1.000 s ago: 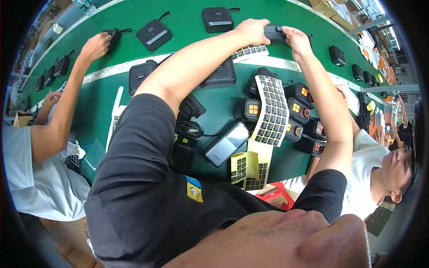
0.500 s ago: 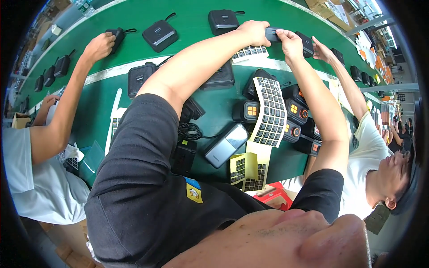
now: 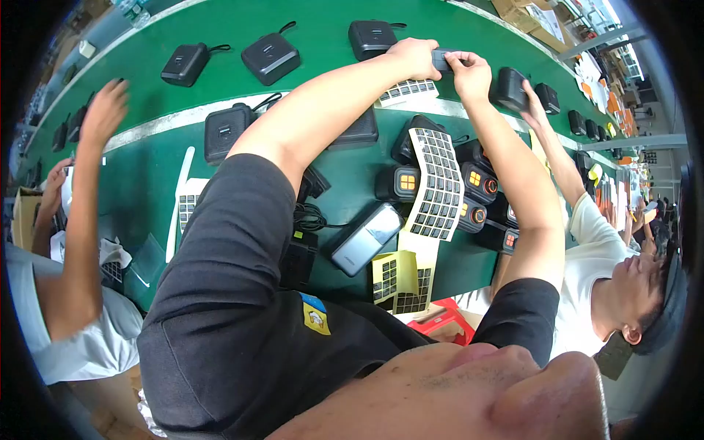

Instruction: The person applies adhesive labels from a sticker sheet to small black plastic electronic enclosures by hand, one by one, on a factory assembly line.

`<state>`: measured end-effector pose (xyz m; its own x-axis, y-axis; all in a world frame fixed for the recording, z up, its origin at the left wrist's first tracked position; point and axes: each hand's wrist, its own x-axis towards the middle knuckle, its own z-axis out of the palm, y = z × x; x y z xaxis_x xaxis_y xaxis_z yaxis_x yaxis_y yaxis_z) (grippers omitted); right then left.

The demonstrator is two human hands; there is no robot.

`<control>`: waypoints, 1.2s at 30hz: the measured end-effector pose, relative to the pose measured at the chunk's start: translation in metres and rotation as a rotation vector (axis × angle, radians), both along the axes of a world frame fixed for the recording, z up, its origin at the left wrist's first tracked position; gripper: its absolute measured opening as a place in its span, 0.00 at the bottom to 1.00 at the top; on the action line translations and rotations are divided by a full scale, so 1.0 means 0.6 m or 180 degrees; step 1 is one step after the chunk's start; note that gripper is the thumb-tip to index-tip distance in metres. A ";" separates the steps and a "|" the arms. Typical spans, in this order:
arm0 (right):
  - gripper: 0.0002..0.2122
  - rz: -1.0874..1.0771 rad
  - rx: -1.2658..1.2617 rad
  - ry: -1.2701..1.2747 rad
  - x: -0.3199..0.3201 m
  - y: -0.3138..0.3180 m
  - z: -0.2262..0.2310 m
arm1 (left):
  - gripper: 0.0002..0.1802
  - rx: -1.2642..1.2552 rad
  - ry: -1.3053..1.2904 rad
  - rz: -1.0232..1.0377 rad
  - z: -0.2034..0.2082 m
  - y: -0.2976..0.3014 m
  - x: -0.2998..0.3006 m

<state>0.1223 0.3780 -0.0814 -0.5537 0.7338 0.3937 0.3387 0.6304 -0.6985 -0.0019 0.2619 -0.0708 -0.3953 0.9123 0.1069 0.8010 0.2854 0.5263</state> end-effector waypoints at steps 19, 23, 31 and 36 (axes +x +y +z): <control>0.22 0.1101 -0.0210 -0.0811 -0.016 0.014 0.053 | 0.15 0.1827 -0.0140 0.0593 0.124 -0.256 -0.046; 0.26 0.2398 -0.1474 0.0026 -0.009 -0.261 0.179 | 0.10 0.2174 -0.0006 0.0595 0.150 -0.322 -0.029; 0.15 0.2269 -0.1309 0.0088 0.009 -0.328 0.199 | 0.20 0.2061 -0.0415 0.0544 0.166 -0.421 0.023; 0.15 0.2513 -0.1764 0.0222 0.017 -0.328 0.196 | 0.24 0.2182 -0.0362 -0.0246 0.170 -0.428 0.031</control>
